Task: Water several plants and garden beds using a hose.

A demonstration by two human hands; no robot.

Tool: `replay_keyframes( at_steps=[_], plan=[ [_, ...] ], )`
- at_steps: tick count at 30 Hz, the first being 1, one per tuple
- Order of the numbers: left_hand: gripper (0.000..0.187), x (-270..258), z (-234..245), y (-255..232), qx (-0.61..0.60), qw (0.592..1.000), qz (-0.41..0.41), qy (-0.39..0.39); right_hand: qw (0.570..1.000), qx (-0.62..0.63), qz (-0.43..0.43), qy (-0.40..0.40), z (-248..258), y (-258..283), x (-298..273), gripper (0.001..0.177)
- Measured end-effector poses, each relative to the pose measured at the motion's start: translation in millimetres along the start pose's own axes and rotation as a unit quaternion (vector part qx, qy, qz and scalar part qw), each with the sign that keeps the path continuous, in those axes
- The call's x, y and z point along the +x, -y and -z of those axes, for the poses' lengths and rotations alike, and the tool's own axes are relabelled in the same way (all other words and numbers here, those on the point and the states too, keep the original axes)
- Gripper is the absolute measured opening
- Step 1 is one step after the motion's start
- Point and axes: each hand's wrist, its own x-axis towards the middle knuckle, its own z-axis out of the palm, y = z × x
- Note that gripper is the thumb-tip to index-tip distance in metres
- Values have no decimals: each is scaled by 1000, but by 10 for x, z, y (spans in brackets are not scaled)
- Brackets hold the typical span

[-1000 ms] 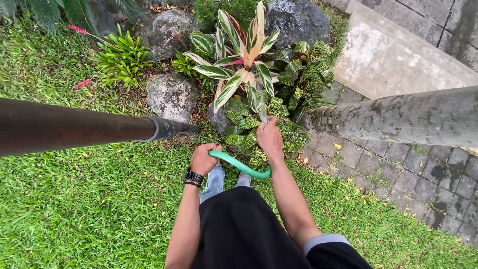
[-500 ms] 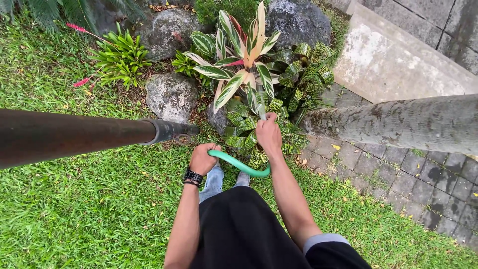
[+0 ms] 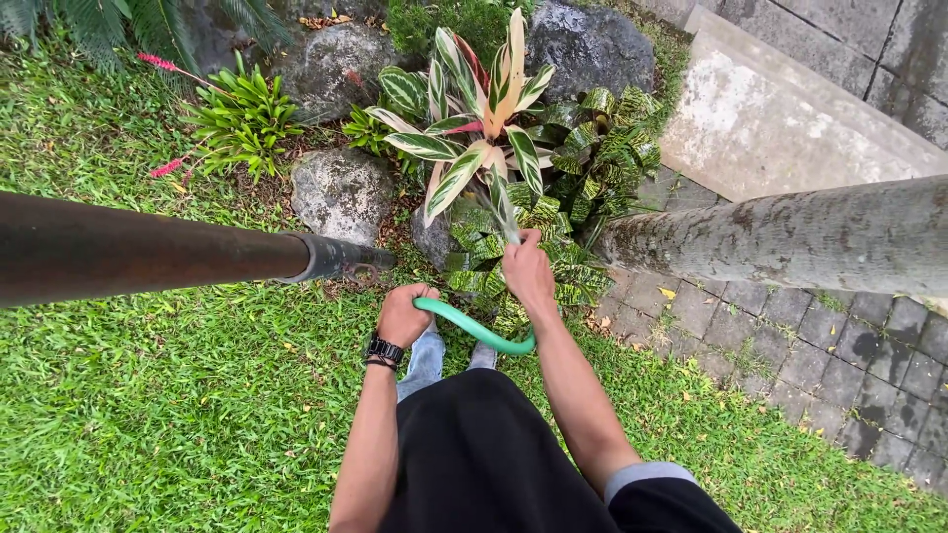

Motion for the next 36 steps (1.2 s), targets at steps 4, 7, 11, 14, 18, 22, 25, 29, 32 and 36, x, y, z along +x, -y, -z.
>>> replay_keyframes(
  at_steps=[4,7,11,14,18,22,25,29,32,36],
  plan=[
    [30,-36,-34,-60,35,999,15,-5,998,15,30,-59,59,-209,143,39],
    [37,-62,-52,-67,36,999,12,10,995,27,45,-83,207,-69,61,39],
    [35,-112,-68,-96,15,1000,7,4,998,30,17,-46,305,45,-98,39],
    [34,-168,-57,-169,14,1000,-1,-1,998,40,26,-50,263,-58,-112,38],
    [36,-224,-113,-140,20,1000,-8,-4,990,30,75,-115,151,-338,3,37],
    [38,-283,-147,-147,24,1000,-20,-3,992,43,63,-105,402,-129,-185,37],
    [37,-340,-159,-172,19,1000,-15,-3,995,73,20,-60,531,-54,-308,38],
    [33,-427,-168,-210,19,1000,-22,-9,988,72,65,-116,497,-217,-295,37],
    [33,-514,-216,-229,15,999,-27,-9,986,73,78,-129,519,-302,-376,36],
    [30,-610,-329,-217,21,997,-65,-25,993,68,56,-85,570,-333,-560,35]
  ],
)
